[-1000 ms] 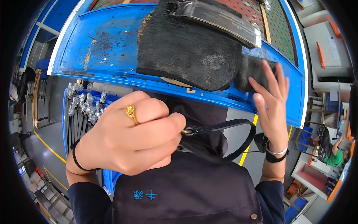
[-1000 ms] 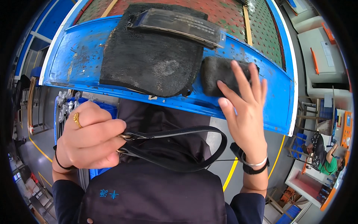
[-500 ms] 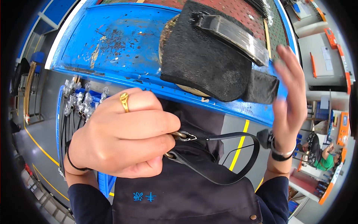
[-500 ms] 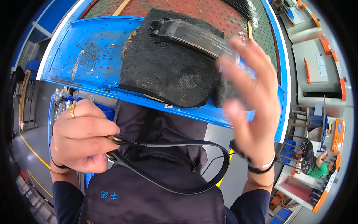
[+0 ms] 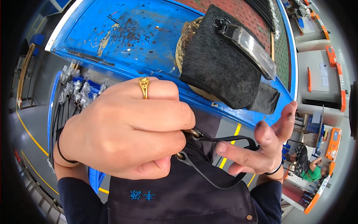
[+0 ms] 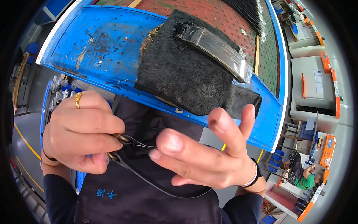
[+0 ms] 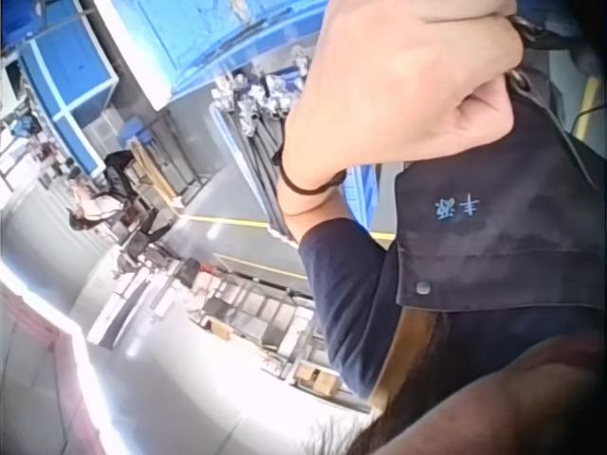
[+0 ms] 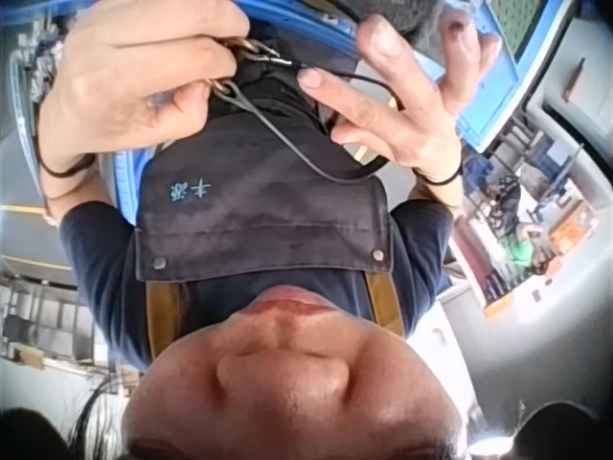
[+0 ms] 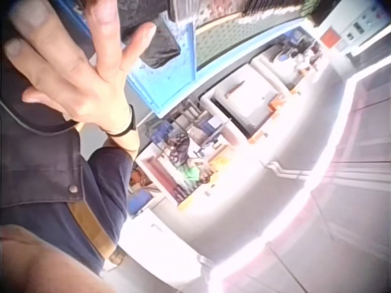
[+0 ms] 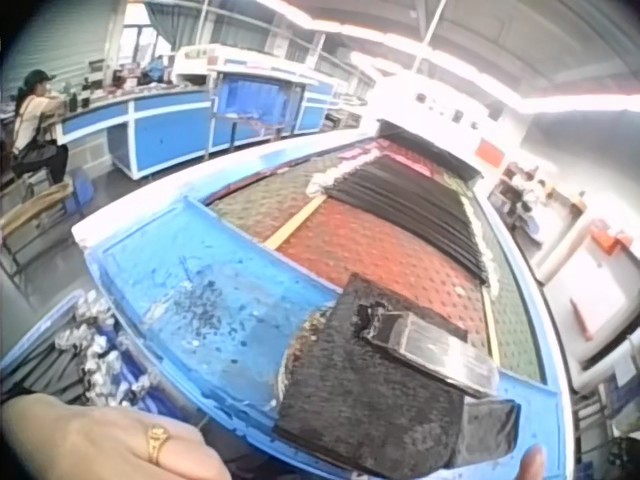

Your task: The person attaches metal buckles to black leather belts using a handheld metal tool. They pick up a belt, position the buckle, and use the tool to secure the connection. The process is repeated for multiple belts in a factory setting.

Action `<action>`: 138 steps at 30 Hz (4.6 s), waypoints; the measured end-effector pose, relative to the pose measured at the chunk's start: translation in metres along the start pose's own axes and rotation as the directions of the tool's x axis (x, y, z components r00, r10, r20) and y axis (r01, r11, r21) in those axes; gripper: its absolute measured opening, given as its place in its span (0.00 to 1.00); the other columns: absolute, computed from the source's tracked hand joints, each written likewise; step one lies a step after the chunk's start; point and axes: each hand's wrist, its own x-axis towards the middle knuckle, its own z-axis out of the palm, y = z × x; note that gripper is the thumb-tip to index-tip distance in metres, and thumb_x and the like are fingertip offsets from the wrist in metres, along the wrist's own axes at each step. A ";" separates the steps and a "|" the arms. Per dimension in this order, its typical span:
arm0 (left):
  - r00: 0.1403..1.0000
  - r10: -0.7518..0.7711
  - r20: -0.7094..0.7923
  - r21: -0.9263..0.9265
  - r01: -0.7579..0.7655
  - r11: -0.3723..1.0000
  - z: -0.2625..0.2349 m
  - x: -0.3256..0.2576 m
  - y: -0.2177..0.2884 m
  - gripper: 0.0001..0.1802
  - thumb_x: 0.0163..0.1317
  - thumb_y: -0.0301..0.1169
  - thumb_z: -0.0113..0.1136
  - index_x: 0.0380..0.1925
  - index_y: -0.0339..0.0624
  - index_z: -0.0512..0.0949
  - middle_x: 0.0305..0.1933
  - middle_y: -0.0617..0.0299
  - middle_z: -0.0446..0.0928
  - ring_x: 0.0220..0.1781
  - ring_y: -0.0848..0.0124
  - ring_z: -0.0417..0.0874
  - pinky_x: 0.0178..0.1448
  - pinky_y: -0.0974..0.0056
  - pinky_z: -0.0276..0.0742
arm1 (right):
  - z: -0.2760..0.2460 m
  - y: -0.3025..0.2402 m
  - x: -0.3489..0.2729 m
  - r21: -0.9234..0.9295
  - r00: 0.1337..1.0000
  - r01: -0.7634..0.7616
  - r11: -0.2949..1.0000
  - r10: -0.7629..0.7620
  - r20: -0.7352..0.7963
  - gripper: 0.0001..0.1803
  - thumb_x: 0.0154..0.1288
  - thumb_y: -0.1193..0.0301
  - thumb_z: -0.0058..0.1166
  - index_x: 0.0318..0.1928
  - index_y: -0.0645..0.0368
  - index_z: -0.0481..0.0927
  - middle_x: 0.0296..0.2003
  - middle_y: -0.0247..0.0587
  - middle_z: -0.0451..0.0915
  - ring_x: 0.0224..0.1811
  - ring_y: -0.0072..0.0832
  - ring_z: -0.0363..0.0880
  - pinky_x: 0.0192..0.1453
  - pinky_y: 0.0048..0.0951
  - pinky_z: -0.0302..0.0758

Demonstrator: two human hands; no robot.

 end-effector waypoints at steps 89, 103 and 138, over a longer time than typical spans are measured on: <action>0.997 0.026 0.078 0.165 -0.039 0.986 0.025 0.022 0.021 0.04 0.37 0.31 0.58 0.15 0.45 0.77 0.28 0.66 0.76 0.25 0.68 0.72 0.28 0.63 0.64 | -0.002 0.004 -0.053 0.435 0.797 -0.553 0.710 0.604 0.027 0.32 0.69 0.46 0.28 0.50 0.55 0.80 0.61 0.56 0.64 0.69 0.51 0.50 0.70 0.46 0.44; 0.995 -0.062 -0.075 0.220 0.078 0.972 0.003 0.010 0.025 0.09 0.49 0.35 0.57 0.21 0.40 0.78 0.31 0.58 0.73 0.29 0.65 0.73 0.31 0.63 0.68 | 0.038 0.030 -0.087 -0.139 0.605 -0.787 0.601 0.796 0.022 0.17 0.64 0.61 0.46 0.47 0.55 0.81 0.65 0.43 0.59 0.71 0.47 0.46 0.70 0.53 0.38; 0.826 -0.136 -0.546 0.135 0.248 0.959 0.004 0.035 0.016 0.12 0.36 0.18 0.60 0.26 0.37 0.79 0.30 0.58 0.72 0.31 0.67 0.73 0.34 0.67 0.68 | -0.036 0.034 -0.101 0.829 0.149 0.428 0.359 0.877 -0.456 0.33 0.64 0.62 0.43 0.65 0.65 0.52 0.60 0.56 0.62 0.65 0.44 0.59 0.67 0.47 0.57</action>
